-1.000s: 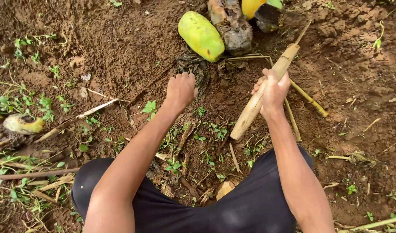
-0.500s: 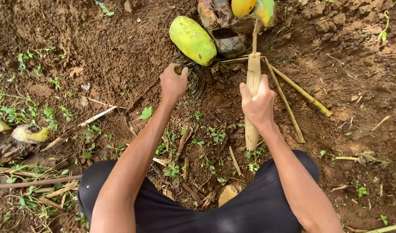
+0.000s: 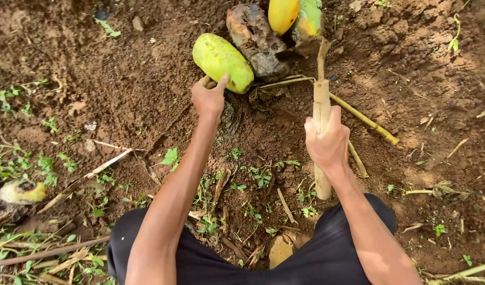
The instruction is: Picking up papayas from the ground and organizing them into a pile while clearing debris with a wooden stick.
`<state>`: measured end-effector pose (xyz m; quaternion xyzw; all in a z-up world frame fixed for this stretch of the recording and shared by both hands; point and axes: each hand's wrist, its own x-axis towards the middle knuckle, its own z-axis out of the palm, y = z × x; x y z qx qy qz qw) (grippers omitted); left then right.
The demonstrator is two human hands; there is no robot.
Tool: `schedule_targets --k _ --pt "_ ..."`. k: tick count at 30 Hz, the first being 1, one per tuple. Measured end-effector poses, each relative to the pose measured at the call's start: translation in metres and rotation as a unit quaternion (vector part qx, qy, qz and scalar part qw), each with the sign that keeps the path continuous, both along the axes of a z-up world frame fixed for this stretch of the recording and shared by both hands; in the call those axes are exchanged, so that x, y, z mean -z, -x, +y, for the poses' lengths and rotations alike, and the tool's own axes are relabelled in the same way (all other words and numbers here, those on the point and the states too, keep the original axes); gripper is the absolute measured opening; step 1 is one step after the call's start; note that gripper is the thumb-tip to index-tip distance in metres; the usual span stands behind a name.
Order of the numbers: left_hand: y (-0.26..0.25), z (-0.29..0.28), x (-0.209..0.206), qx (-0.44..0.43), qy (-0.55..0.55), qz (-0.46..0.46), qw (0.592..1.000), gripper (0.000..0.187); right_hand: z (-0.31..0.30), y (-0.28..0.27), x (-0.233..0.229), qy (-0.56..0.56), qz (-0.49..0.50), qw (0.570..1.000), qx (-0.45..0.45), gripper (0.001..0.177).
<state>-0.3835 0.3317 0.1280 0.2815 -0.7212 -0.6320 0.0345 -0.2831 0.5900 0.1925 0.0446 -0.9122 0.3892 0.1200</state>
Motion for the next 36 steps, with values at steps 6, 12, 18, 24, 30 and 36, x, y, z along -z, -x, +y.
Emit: schedule_targets --k 6,12,18,24,30,36 --pt "0.015 0.005 0.033 -0.024 0.022 0.001 0.999 0.070 0.007 0.027 0.015 0.007 0.095 0.995 0.008 0.013" --pt "0.008 0.007 0.020 -0.050 0.024 0.001 0.998 0.067 0.032 0.076 0.034 0.051 0.130 0.985 0.104 0.016" --pt "0.010 0.007 0.025 -0.056 0.021 0.016 0.998 0.065 0.011 0.074 0.026 0.088 0.142 0.981 0.097 0.010" --pt "0.007 0.013 0.030 -0.068 -0.041 0.040 0.996 0.076 -0.011 0.047 0.025 0.169 0.095 0.981 -0.023 0.009" --pt "0.013 0.019 0.011 -0.063 -0.025 0.057 0.996 0.078 -0.018 0.037 0.022 0.178 0.042 0.983 -0.032 0.007" --pt "0.032 0.024 0.032 -0.061 0.012 0.098 0.993 0.080 -0.025 0.039 0.007 0.154 0.009 0.987 -0.032 0.013"
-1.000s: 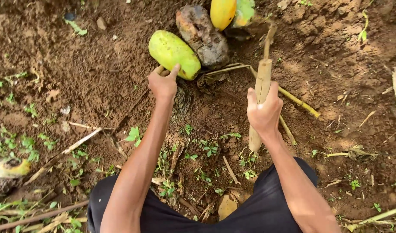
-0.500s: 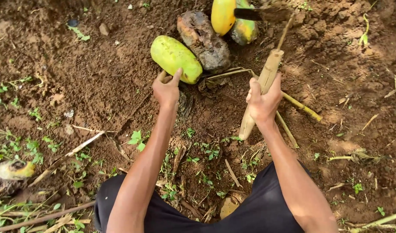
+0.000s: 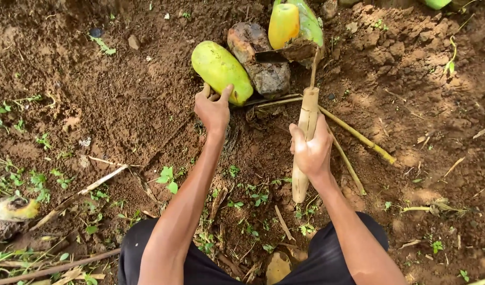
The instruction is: Picking up papayas from the ground and organizing them into a pile while clearing debris with a wooden stick.
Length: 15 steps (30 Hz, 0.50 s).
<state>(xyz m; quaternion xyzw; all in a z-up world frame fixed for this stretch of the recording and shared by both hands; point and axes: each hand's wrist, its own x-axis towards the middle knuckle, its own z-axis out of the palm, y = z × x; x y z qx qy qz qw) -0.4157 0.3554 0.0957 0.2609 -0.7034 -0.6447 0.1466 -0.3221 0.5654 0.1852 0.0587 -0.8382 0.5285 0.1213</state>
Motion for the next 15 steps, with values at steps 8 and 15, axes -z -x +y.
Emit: schedule_targets --k 8,15 --pt "0.007 0.003 0.003 0.006 0.030 0.020 0.999 0.081 -0.015 -0.006 -0.003 -0.050 -0.074 0.996 0.013 0.034" --pt "-0.007 -0.010 -0.002 0.089 0.010 -0.061 0.994 0.077 -0.007 -0.004 0.014 -0.074 -0.092 0.993 -0.001 0.055"
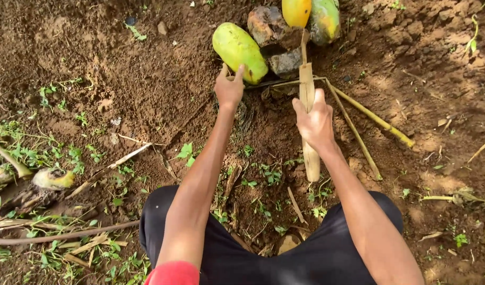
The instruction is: Picking up papayas from the ground and organizing them into a pile while clearing debris with a wooden stick.
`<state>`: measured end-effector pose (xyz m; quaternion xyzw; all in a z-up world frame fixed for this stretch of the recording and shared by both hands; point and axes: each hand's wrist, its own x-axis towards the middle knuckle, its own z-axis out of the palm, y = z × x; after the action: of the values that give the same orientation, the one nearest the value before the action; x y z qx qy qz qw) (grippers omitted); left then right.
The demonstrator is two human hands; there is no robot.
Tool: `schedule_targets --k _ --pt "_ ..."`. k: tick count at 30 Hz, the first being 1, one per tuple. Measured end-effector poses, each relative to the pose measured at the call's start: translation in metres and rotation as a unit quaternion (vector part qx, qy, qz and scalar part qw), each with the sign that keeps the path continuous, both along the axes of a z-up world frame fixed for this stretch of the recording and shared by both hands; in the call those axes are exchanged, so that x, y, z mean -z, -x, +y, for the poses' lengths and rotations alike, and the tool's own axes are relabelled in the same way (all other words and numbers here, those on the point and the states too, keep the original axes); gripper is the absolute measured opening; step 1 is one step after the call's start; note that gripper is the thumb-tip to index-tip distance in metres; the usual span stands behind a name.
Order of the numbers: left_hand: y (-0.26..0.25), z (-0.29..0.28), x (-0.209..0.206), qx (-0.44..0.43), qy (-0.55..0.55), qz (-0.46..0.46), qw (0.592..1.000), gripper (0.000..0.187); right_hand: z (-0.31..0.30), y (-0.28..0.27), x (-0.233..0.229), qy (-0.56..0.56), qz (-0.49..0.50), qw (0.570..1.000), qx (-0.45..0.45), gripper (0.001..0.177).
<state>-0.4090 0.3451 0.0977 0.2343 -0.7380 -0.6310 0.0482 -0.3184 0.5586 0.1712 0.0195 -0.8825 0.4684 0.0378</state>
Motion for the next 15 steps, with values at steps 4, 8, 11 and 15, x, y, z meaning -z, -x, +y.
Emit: schedule_targets --k 4,8,11,15 --pt "-0.020 -0.011 -0.027 0.012 -0.065 0.009 0.998 0.075 -0.003 -0.004 -0.006 0.007 0.015 1.000 0.002 0.057" --pt "-0.038 -0.023 -0.046 0.032 -0.052 -0.022 0.998 0.070 -0.017 -0.016 -0.019 0.075 0.013 0.997 0.011 0.060" --pt "-0.028 -0.025 -0.003 0.043 0.073 -0.040 0.996 0.066 -0.023 -0.016 -0.014 0.123 0.008 0.992 0.027 0.052" --pt "-0.050 -0.019 0.004 0.164 0.277 -0.014 0.947 0.053 -0.018 -0.006 0.002 0.166 0.043 0.984 0.042 0.031"
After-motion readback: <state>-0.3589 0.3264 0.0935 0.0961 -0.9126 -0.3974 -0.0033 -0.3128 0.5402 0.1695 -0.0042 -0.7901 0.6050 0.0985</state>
